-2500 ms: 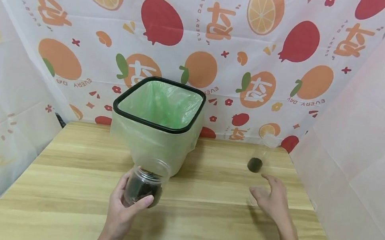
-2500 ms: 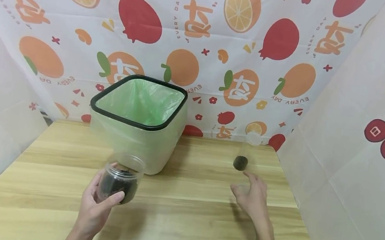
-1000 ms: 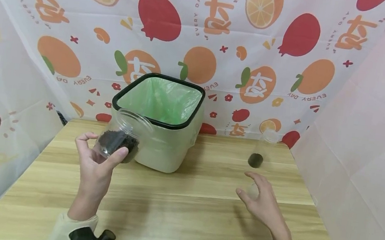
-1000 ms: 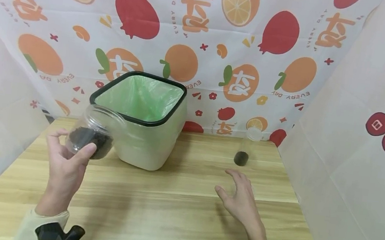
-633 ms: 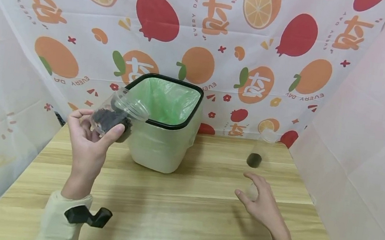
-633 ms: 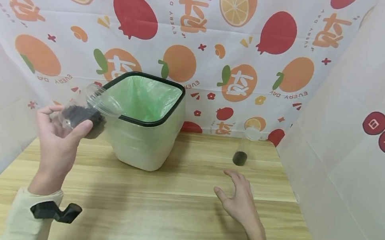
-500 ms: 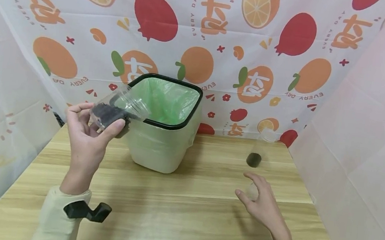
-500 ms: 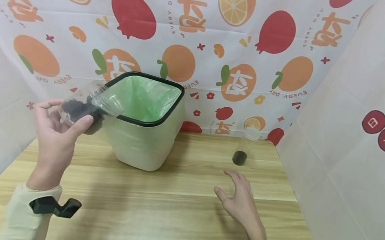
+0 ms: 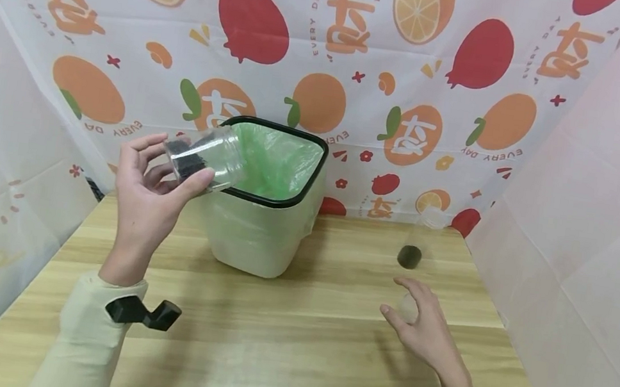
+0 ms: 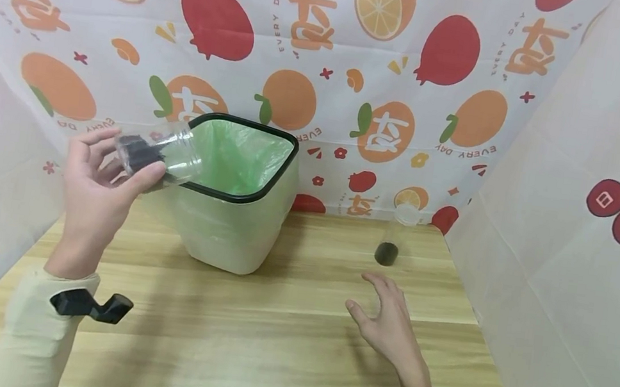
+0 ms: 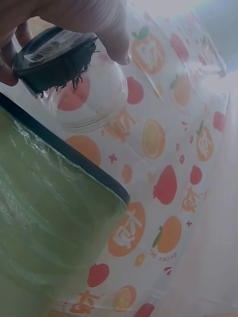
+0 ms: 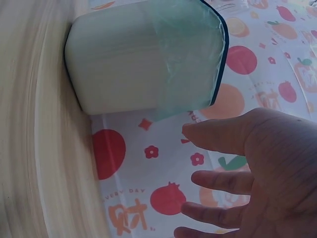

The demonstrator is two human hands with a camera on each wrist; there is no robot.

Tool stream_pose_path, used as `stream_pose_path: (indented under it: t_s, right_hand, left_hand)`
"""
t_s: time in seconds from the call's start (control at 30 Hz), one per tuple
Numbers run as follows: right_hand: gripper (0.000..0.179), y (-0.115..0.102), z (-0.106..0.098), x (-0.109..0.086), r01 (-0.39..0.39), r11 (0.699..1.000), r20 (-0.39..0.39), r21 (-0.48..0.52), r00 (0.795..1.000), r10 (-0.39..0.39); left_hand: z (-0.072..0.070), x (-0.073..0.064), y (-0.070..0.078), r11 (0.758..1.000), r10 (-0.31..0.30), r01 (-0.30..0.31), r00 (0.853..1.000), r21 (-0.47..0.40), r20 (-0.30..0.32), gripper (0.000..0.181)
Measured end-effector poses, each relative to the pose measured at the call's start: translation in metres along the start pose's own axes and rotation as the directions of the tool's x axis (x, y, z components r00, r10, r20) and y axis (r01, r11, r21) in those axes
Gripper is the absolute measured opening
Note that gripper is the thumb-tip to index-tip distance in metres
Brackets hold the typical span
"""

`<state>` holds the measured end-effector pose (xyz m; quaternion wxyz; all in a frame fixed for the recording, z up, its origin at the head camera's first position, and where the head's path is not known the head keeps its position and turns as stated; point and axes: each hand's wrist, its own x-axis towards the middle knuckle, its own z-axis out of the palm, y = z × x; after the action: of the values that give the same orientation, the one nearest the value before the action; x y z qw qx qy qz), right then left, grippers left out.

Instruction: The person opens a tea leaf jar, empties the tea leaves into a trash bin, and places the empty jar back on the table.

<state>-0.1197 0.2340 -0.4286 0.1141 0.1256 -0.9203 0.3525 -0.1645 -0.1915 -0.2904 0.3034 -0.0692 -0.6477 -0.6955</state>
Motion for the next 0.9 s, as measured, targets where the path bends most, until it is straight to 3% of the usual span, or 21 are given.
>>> stream_pose_path:
  t_s: [0.3,0.5,0.67,0.9]
  right_hand:
    - [0.052,-0.003,-0.005,0.002,0.016,1.0,-0.025,0.009,1.0,-0.016]
    - [0.052,-0.006,-0.006,0.006,0.048,0.999,-0.032,0.006,0.998,-0.048]
    - [0.053,-0.006,-0.007,0.005,0.023,1.0,-0.024,0.005,0.999,-0.023]
    - [0.054,-0.005,-0.006,0.004,0.008,1.0,-0.014,0.009,1.0,-0.008]
  left_hand:
    - [0.002,0.009,-0.003,0.991,0.014,-0.016,1.0,0.133,0.018,0.07]
    - [0.005,0.014,-0.001,0.973,0.037,-0.042,0.999,0.227,0.023,0.068]
    - [0.009,0.014,-0.002,0.955,0.035,-0.043,0.999,0.295,0.031,0.07]
    - [0.015,0.016,-0.004,0.942,0.081,-0.091,0.996,0.323,0.045,0.07]
